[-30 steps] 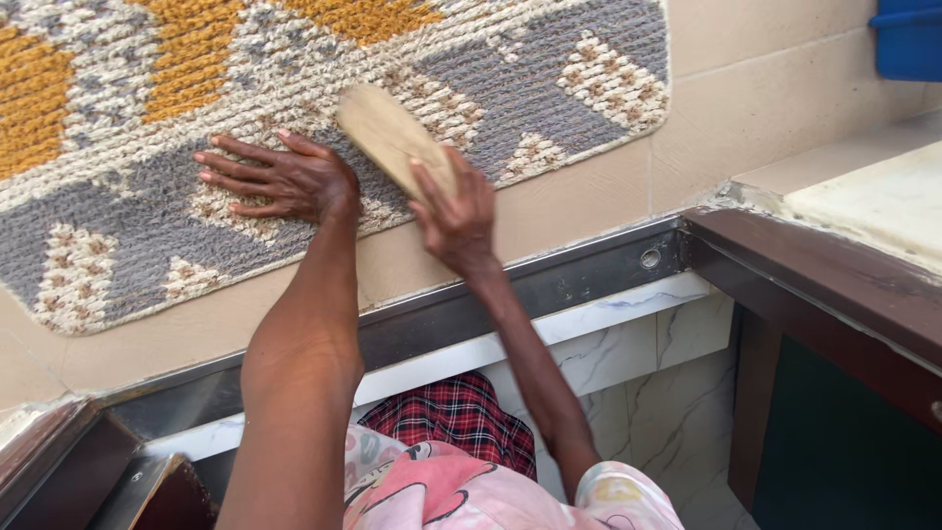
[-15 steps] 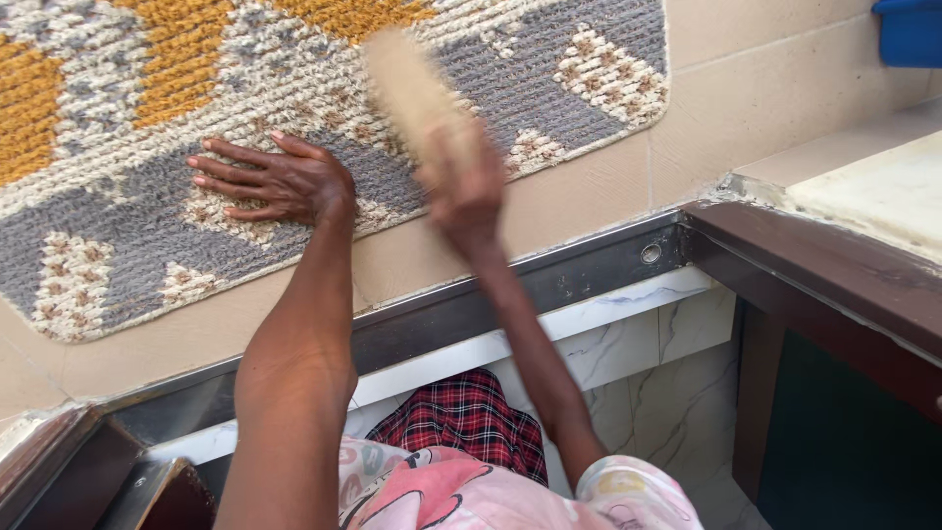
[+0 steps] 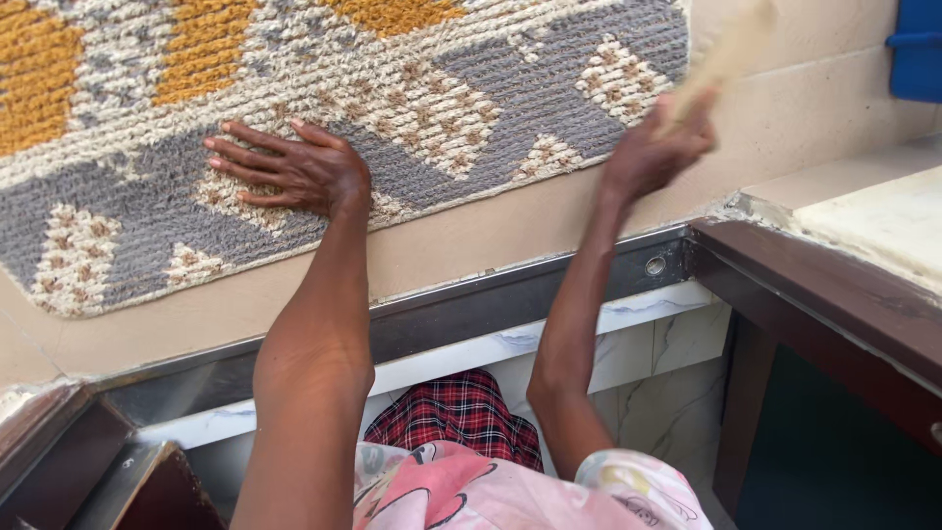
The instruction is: The person cleans a rug by brushing its surface with a wooden brush.
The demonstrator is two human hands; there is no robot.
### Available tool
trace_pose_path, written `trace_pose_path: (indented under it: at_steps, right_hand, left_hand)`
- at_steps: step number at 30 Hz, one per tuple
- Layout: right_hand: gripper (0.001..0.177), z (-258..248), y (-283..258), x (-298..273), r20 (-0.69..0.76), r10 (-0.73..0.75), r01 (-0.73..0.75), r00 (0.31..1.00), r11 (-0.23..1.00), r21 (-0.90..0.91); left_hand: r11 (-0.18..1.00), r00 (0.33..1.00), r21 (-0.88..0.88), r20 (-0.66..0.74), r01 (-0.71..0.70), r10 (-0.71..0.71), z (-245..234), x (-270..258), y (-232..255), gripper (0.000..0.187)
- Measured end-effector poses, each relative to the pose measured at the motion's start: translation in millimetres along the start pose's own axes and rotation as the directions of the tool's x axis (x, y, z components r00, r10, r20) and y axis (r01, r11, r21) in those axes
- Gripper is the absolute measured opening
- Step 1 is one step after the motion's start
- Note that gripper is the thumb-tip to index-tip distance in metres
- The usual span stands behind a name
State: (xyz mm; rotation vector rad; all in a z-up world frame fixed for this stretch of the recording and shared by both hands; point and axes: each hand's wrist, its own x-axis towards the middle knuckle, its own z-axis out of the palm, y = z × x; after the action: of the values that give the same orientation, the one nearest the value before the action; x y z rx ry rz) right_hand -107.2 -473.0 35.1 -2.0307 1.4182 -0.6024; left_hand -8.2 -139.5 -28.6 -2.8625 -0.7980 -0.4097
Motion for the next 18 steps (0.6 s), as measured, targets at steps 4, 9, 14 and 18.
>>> trace_pose_path:
  at_steps: [4,9,14,18]
  right_hand:
    - [0.05,31.3,-56.0,-156.1,0.363,-0.636,0.624,0.681,0.763,0.167]
    - [0.054,39.6,-63.2,-184.4,0.539,-0.668,0.724,0.514,0.675,0.146]
    - [0.055,-17.6,23.0,-11.3,0.271,-0.528,0.586,0.805,0.778,-0.225]
    - [0.056,-35.7,24.8,42.7,-0.025,0.153,-0.151,0.988,0.914,-0.375]
  left_hand:
    - [0.99,0.872,0.099,0.469,0.105,-0.139,-6.0,2.5,0.1,0.078]
    - [0.991,0.899,0.068,0.417,0.113,-0.131,-1.9,3.1,1.3,0.081]
    - [1.0,1.0,-0.027,-0.007,-0.006,0.005,-2.4,2.1,3.1,0.088]
    - [0.993,0.888,0.049,0.444,0.109,-0.12,-27.2,9.1,8.3,0.081]
